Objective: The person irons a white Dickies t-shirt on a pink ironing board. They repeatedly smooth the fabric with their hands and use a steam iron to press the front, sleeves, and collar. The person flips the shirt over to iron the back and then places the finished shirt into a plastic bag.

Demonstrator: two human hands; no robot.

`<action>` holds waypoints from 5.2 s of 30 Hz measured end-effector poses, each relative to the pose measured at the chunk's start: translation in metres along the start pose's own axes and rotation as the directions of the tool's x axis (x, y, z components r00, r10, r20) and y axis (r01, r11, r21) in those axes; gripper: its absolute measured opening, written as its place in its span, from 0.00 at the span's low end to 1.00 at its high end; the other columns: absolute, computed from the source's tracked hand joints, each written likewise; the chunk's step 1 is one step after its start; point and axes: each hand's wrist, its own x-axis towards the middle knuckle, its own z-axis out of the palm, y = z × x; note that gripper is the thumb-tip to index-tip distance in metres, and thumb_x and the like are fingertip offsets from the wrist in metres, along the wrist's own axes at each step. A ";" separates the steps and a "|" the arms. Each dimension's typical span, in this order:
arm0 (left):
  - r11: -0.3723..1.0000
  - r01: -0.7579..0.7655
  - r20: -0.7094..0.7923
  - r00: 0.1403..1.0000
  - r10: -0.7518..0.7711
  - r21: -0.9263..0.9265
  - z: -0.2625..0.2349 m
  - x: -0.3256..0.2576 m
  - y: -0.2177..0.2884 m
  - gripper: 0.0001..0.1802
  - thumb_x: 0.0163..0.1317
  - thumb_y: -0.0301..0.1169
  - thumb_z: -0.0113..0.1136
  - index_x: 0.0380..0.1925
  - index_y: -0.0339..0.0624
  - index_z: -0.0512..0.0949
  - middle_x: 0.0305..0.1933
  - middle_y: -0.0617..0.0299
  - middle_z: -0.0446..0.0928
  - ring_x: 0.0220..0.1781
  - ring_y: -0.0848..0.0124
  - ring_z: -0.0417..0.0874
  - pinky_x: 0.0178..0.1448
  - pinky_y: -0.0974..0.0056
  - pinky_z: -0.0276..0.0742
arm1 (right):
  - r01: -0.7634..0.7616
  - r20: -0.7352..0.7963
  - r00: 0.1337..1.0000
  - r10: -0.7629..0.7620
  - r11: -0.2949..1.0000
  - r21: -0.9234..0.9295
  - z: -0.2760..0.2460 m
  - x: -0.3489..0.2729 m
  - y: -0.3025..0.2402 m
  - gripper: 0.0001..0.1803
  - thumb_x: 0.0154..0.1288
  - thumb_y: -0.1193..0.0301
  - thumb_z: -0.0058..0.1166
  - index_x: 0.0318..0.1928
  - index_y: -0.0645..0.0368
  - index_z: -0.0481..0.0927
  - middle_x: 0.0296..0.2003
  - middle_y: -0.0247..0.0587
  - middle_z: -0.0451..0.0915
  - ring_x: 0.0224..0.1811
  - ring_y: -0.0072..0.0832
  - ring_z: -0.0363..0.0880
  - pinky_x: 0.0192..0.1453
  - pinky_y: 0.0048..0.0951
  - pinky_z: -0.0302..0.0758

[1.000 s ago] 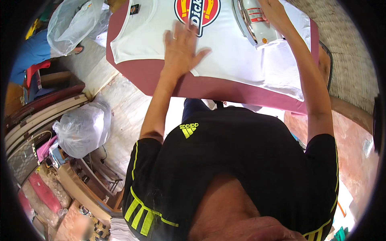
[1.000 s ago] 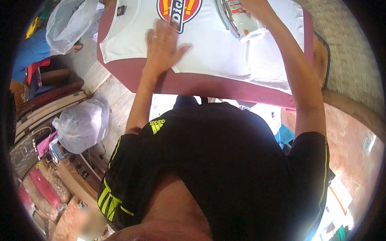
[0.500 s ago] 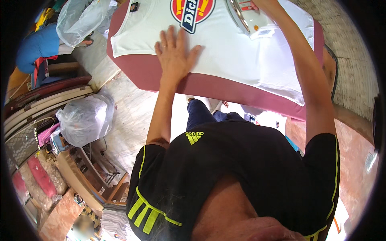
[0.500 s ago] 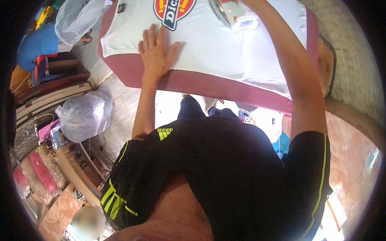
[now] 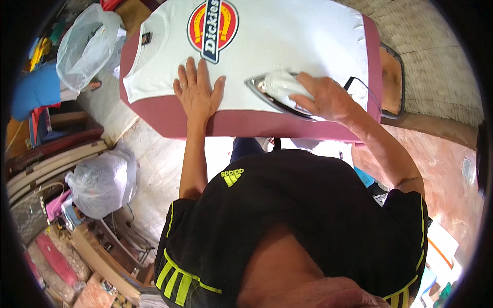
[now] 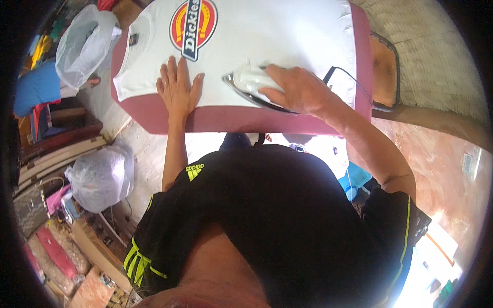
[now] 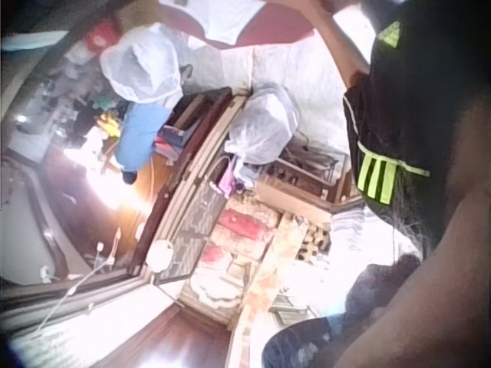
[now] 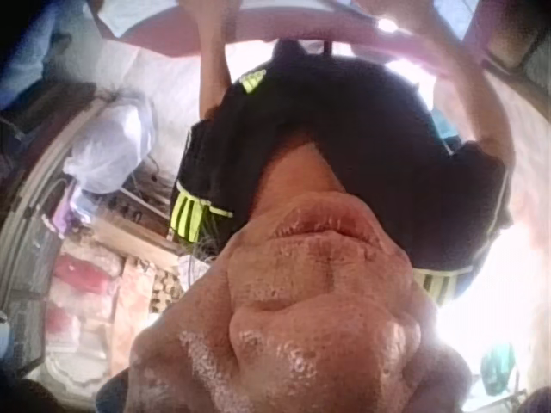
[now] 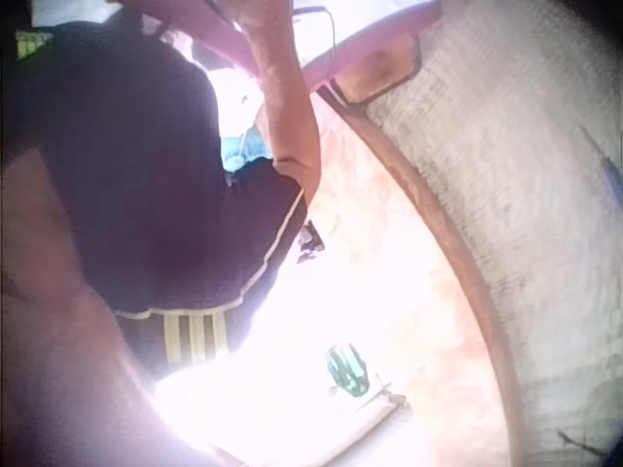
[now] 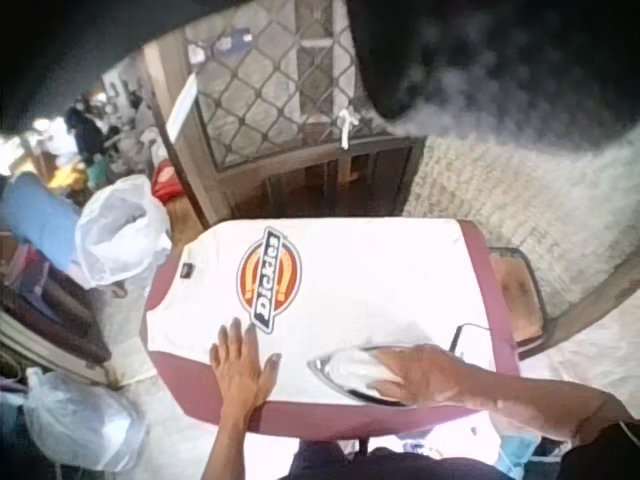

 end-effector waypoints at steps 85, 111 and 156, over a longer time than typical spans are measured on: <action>0.386 -0.803 0.172 0.346 0.922 -0.455 0.054 -0.086 0.318 0.41 0.63 0.57 0.59 0.73 0.54 0.65 0.82 0.51 0.49 0.83 0.51 0.48 0.80 0.37 0.43 | -0.609 -0.571 0.579 0.583 0.774 0.173 -0.113 0.024 0.303 0.33 0.76 0.51 0.44 0.59 0.74 0.73 0.46 0.74 0.80 0.49 0.63 0.81 0.55 0.55 0.78; 0.991 -0.033 0.020 0.999 0.030 0.132 0.019 -0.038 0.103 0.43 0.68 0.62 0.50 0.75 0.46 0.61 0.79 0.39 0.53 0.79 0.35 0.51 0.74 0.31 0.48 | -0.466 -0.447 0.835 0.320 0.843 -0.267 -0.062 -0.046 0.194 0.30 0.75 0.51 0.47 0.57 0.69 0.76 0.39 0.64 0.84 0.42 0.59 0.84 0.49 0.54 0.79; 0.991 0.070 -0.150 0.987 -0.053 0.113 0.026 -0.053 0.066 0.41 0.67 0.66 0.47 0.71 0.53 0.69 0.76 0.42 0.60 0.76 0.32 0.55 0.73 0.33 0.51 | 0.082 -0.092 0.994 -0.062 0.970 0.231 -0.041 -0.135 0.148 0.15 0.69 0.61 0.63 0.48 0.54 0.76 0.28 0.44 0.84 0.30 0.37 0.88 0.33 0.36 0.81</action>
